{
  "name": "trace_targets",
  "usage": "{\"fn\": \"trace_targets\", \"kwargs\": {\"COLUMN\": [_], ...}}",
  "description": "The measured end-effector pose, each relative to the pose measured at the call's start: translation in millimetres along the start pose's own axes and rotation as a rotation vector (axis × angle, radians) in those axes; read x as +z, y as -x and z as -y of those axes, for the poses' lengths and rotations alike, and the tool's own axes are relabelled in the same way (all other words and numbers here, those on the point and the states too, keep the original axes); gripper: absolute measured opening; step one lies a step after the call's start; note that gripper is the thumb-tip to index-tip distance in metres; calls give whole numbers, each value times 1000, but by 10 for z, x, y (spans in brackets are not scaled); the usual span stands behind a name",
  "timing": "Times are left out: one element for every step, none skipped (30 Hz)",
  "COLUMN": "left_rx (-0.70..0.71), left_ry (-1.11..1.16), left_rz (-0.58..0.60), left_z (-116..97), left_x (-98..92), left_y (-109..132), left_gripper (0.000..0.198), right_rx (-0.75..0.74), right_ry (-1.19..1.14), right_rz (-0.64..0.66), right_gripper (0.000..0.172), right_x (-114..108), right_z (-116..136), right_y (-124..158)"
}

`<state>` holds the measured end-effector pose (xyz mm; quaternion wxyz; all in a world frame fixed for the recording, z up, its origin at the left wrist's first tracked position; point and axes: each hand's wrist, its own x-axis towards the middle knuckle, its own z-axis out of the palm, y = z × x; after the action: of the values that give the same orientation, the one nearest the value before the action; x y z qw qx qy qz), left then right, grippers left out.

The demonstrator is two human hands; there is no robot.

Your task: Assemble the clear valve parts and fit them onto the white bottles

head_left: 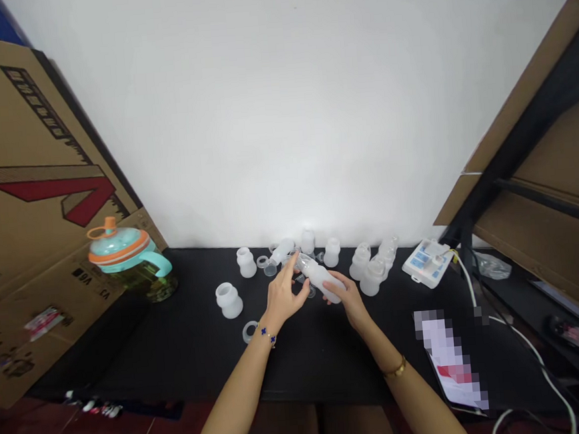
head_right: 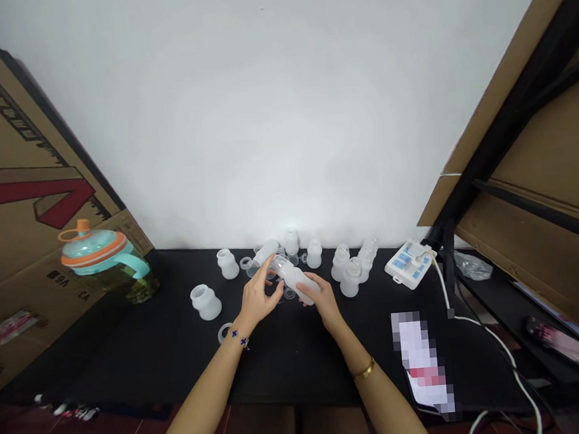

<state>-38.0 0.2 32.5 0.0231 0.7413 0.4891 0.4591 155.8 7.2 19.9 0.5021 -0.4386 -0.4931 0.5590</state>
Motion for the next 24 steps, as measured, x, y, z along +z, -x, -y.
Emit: {"fn": "trace_targets", "kwargs": {"left_rx": [9,21,34,45,51,52,49,44,38,35,31,26,18,8,-3,-14,-25,-33,-40,-46,-52,-58,-62,-66], "left_ry": [-14,-28,-43,-60,-78,-95,-109,-118,-123,-124,-122,-119,-117,-116,-115,-114,-112,-109,-106,-104,-103,-104,-105,-108], "left_rz": [-2,-5,-8,-8,-7,-7,-7,-7,-9,-12,-17,-22,-27,-32,-36,-41,-44,-46,-48,-49,-49,-50,-50,-50], "left_z": [3,9,17,26,35,44,51,56,59,61,61,59,56,53,50,47,45,43,43,44,45,48,50,53], "left_x": [7,16,26,35,42,49,53,56,58,59,59,58,57,56,54,50,47,43,38,34,31,29,28,29], "left_y": [0,-1,-1,-1,-1,0,1,1,1,1,0,-1,-2,-4,-5,-6,-6,-6,-6,-6,-6,-6,-5,-5], "left_gripper": [68,69,70,70,70,71,71,70,70,69,67,66,65,64,63,62,62,61,61,61,60,60,60,59], "right_rx": [28,47,64,80,93,102,107,110,109,110,113,116,122,127,131,133,135,134,133,133,134,137,142,148], "right_ry": [-51,-91,-122,-146,-160,-166,-164,-156,-148,-141,-136,-132,-128,-123,-117,-114,-113,-114,-116,-118,-118,-116,-113,-109], "right_rz": [44,94,140,178,203,218,225,228,230,231,232,230,227,226,226,228,231,235,238,242,244,248,251,253], "right_gripper": [53,49,47,46,47,47,47,47,47,47,47,47,47,47,47,47,47,47,47,48,48,49,49,50], "right_x": [-2,-3,-3,-3,-3,-2,-2,-3,-4,-6,-7,-8,-8,-6,-4,-1,3,7,10,13,15,16,15,13], "right_z": [13,25,35,42,46,47,45,43,40,37,35,35,36,38,41,44,48,51,54,55,55,51,45,36], "right_y": [5,10,14,17,17,16,13,9,4,0,-4,-7,-8,-7,-5,-1,3,7,11,13,14,12,7,1]}}
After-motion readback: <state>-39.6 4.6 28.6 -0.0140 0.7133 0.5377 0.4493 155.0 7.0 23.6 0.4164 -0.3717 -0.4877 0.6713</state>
